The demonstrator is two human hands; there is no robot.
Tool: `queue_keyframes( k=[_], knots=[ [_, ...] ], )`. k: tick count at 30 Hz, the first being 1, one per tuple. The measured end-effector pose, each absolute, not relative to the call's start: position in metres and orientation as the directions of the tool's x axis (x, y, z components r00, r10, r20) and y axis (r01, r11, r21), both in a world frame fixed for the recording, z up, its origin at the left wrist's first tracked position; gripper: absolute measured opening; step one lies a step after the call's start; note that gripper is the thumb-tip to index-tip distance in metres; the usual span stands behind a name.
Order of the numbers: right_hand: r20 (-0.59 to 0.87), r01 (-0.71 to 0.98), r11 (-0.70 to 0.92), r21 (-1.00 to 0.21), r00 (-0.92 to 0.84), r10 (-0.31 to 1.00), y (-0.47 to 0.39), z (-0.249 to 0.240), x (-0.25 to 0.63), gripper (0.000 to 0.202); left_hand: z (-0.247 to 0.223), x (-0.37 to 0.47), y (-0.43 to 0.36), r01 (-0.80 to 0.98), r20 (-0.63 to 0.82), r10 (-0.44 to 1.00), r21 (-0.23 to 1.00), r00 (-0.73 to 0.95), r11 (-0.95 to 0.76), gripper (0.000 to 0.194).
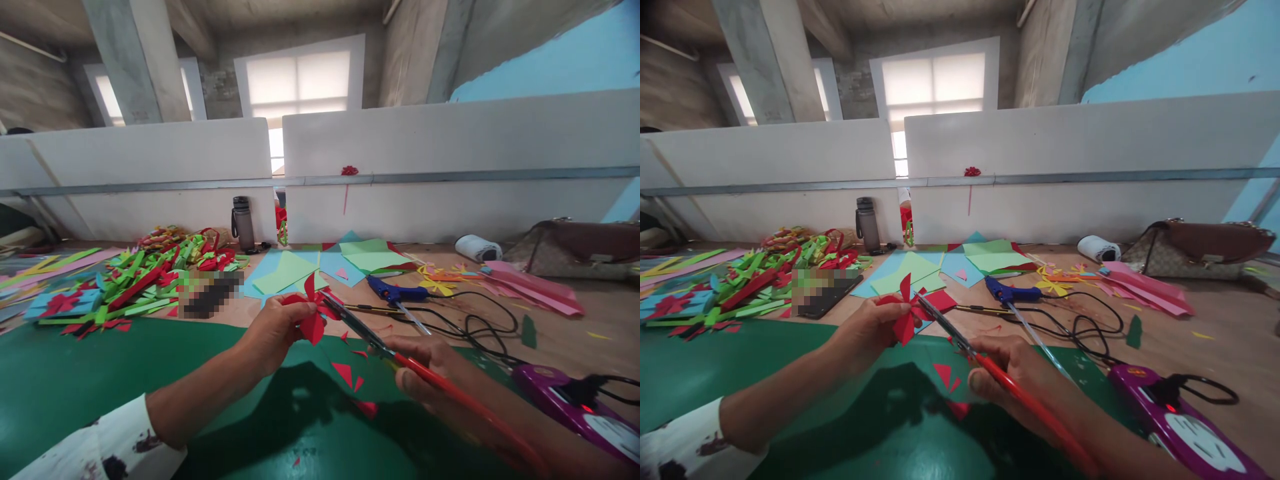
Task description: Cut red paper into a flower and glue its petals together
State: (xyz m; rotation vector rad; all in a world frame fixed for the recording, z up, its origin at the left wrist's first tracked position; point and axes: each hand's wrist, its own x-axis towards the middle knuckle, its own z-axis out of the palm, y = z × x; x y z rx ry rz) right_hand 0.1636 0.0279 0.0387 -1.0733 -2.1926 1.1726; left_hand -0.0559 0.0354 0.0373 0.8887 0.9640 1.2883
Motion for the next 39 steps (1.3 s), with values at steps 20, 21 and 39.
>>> queue_keyframes(
  k=[20, 21, 39],
  knots=[
    [-0.054, 0.480, 0.298, -0.825, -0.592, 0.804, 0.028, 0.043, 0.162, 0.061, 0.035, -0.057, 0.036, -0.340, -0.085, 0.996, 0.936, 0.027, 0.089, 0.009],
    [-0.053, 0.477, 0.298, -0.827, -0.594, 0.803, 0.029, 0.042, 0.163, 0.058, 0.035, -0.056, 0.036, -0.339, -0.085, 0.996, 0.936, 0.028, 0.090, 0.009],
    [0.187, 0.831, 0.382, -0.405, -0.334, 0.924, 0.056, 0.037, 0.172, 0.048, 0.020, -0.055, 0.036, -0.273, -0.192, 0.979, 0.940, 0.075, 0.205, 0.013]
  ],
)
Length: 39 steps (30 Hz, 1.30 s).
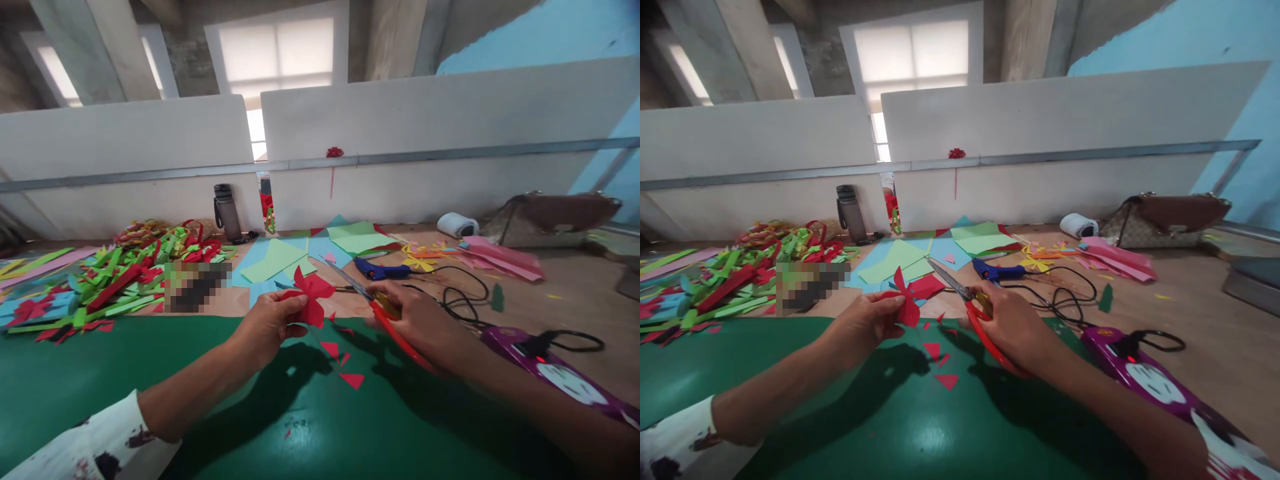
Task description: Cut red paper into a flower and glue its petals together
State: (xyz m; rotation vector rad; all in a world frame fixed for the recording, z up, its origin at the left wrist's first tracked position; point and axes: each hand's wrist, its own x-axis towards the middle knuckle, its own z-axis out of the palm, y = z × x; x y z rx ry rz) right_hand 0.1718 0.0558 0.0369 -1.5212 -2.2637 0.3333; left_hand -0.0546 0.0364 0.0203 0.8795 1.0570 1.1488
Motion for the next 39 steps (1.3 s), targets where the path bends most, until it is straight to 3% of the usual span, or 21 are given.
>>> queue_keyframes(
  k=[3, 8, 12, 20, 25, 27, 30, 34, 39],
  knots=[
    [0.181, 0.898, 0.349, -0.266, -0.309, 0.934, 0.061, 0.039, 0.167, 0.045, 0.018, -0.052, 0.036, -0.287, -0.215, 0.973, 0.930, 0.085, 0.231, 0.009],
    [0.166, 0.896, 0.407, -0.178, -0.380, 0.910, 0.072, 0.029, 0.149, 0.038, 0.020, -0.043, 0.035, -0.315, -0.228, 0.970, 0.917, 0.088, 0.244, 0.010],
    [0.138, 0.859, 0.486, -0.158, -0.469, 0.873, 0.084, 0.016, 0.130, 0.036, 0.019, -0.029, 0.030, -0.327, -0.244, 0.952, 0.899, 0.183, 0.293, 0.012],
    [0.089, 0.802, 0.564, -0.198, -0.558, 0.825, 0.105, -0.001, 0.109, 0.028, 0.010, -0.024, 0.026, -0.342, -0.259, 0.944, 0.884, 0.206, 0.317, 0.014],
    [0.195, 0.817, 0.514, -0.260, -0.477, 0.857, 0.109, 0.008, 0.111, 0.032, 0.018, -0.038, 0.027, -0.424, -0.195, 0.981, 0.886, 0.026, 0.187, 0.014],
    [0.254, 0.816, 0.491, -0.306, -0.427, 0.868, 0.108, 0.017, 0.119, 0.040, 0.019, -0.044, 0.024, -0.425, -0.205, 0.979, 0.887, -0.008, 0.182, 0.014],
    [0.327, 0.790, 0.474, -0.388, -0.363, 0.873, 0.104, 0.032, 0.135, 0.035, 0.019, -0.050, 0.020, -0.392, -0.230, 0.973, 0.898, -0.028, 0.201, 0.012],
    [0.347, 0.765, 0.441, -0.469, -0.300, 0.889, 0.096, 0.040, 0.155, 0.037, 0.013, -0.052, 0.023, -0.379, -0.235, 0.970, 0.905, -0.059, 0.196, 0.013],
    [0.347, 0.760, 0.440, -0.478, -0.296, 0.890, 0.090, 0.034, 0.165, 0.038, 0.003, -0.053, 0.031, -0.369, -0.233, 0.970, 0.909, -0.064, 0.194, 0.014]
  ],
)
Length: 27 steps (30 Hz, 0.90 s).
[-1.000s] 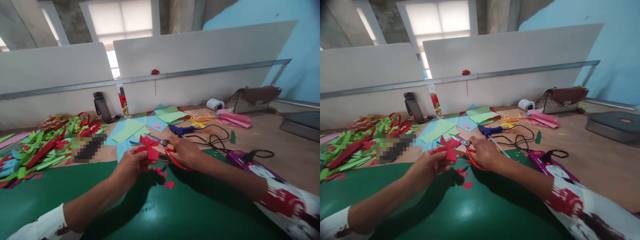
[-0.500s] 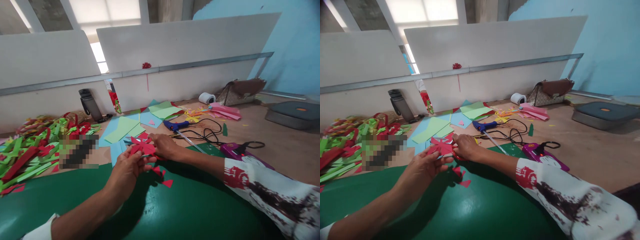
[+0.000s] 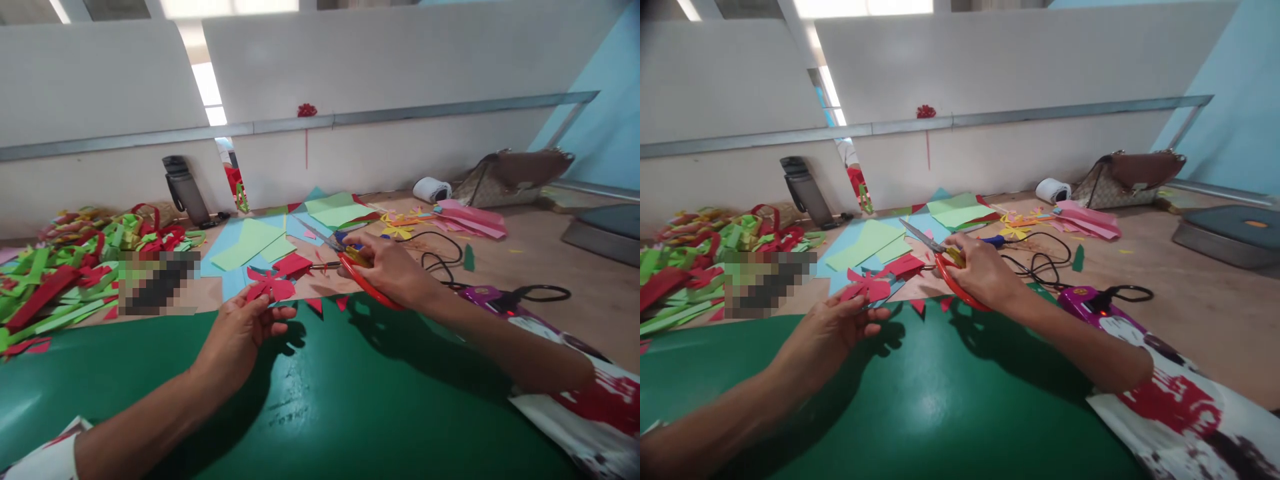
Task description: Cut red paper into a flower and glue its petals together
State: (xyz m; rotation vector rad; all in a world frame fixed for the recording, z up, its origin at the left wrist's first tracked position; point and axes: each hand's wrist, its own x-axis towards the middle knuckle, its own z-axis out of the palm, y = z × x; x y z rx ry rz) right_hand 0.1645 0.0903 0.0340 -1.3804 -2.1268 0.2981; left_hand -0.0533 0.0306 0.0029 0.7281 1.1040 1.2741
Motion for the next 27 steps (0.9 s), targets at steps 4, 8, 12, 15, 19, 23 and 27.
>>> queue_keyframes(
  k=[4, 8, 12, 15, 19, 23, 27],
  knots=[
    [0.324, 0.785, 0.447, -0.429, -0.328, 0.887, 0.088, 0.028, 0.163, 0.036, 0.000, -0.053, 0.030, -0.367, -0.236, 0.971, 0.908, -0.047, 0.203, 0.012],
    [0.295, 0.839, 0.435, -0.326, -0.347, 0.890, 0.087, 0.019, 0.156, 0.041, -0.002, -0.048, 0.026, -0.358, -0.276, 0.961, 0.900, -0.021, 0.250, 0.010],
    [0.243, 0.835, 0.485, -0.260, -0.430, 0.870, 0.092, 0.004, 0.145, 0.041, -0.005, -0.038, 0.022, -0.347, -0.311, 0.945, 0.879, 0.103, 0.327, 0.003],
    [0.205, 0.806, 0.522, -0.280, -0.481, 0.853, 0.099, -0.005, 0.138, 0.033, -0.008, -0.031, 0.020, -0.357, -0.325, 0.928, 0.857, 0.184, 0.371, 0.010],
    [0.176, 0.749, 0.533, -0.393, -0.507, 0.844, 0.106, -0.006, 0.135, 0.018, -0.012, -0.027, 0.020, -0.361, -0.324, 0.920, 0.849, 0.222, 0.386, 0.017],
    [0.222, 0.687, 0.447, -0.573, -0.395, 0.892, 0.095, 0.006, 0.138, 0.024, -0.013, -0.026, 0.021, -0.388, -0.322, 0.923, 0.839, 0.209, 0.380, 0.024],
    [0.111, 0.539, 0.301, -0.787, -0.355, 0.928, 0.075, 0.011, 0.140, 0.038, -0.012, -0.023, 0.019, -0.429, -0.292, 0.934, 0.831, 0.206, 0.354, 0.043]
  ],
)
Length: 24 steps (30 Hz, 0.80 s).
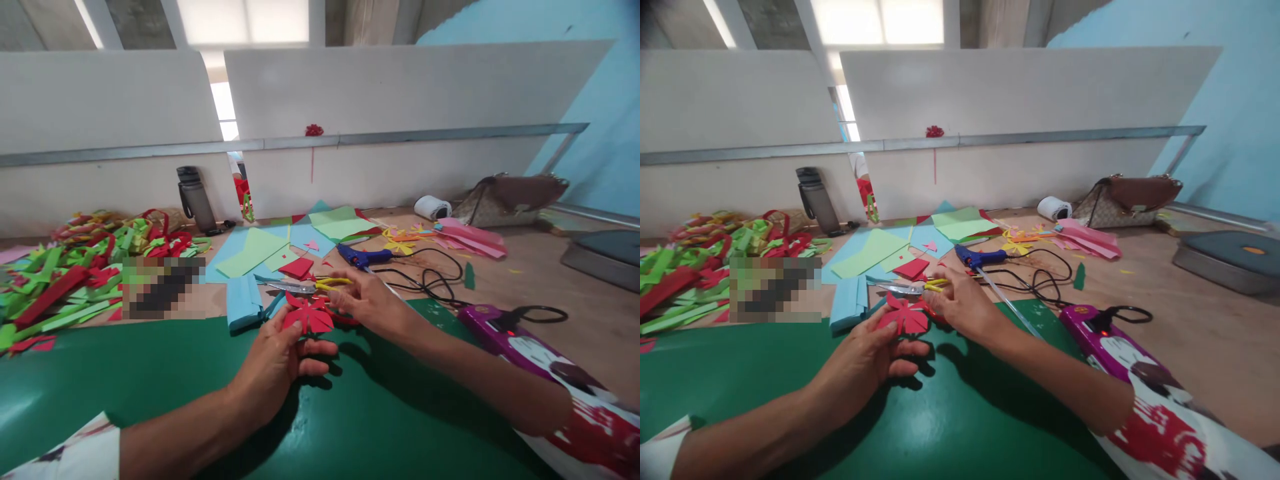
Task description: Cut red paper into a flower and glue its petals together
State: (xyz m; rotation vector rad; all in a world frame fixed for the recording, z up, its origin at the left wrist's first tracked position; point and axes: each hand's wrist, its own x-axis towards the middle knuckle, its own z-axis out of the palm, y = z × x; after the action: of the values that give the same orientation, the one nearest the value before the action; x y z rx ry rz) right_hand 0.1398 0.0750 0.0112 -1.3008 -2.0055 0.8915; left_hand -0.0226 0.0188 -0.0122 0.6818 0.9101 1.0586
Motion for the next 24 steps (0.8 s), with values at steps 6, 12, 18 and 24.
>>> queue_keyframes(
  k=[6, 12, 18, 24],
  knots=[
    [-0.099, 0.364, 0.039, -0.931, -0.353, 0.930, 0.057, 0.009, 0.138, 0.049, -0.015, -0.016, 0.014, -0.411, -0.259, 0.948, 0.856, 0.184, 0.313, 0.064],
    [-0.142, 0.277, -0.038, -0.960, -0.366, 0.920, 0.048, 0.011, 0.143, 0.055, -0.013, -0.020, 0.006, -0.288, -0.278, 0.935, 0.897, 0.220, 0.335, 0.068],
    [-0.256, 0.405, -0.089, -0.910, -0.380, 0.889, 0.035, 0.006, 0.157, 0.063, -0.009, -0.048, 0.004, 0.374, 0.070, 0.994, 0.923, 0.079, -0.094, 0.037],
    [-0.256, 0.497, -0.011, -0.867, -0.427, 0.867, 0.031, -0.001, 0.160, 0.063, -0.019, -0.050, -0.001, 0.636, 0.376, 0.748, 0.394, 0.547, -0.664, 0.022]
  ],
)
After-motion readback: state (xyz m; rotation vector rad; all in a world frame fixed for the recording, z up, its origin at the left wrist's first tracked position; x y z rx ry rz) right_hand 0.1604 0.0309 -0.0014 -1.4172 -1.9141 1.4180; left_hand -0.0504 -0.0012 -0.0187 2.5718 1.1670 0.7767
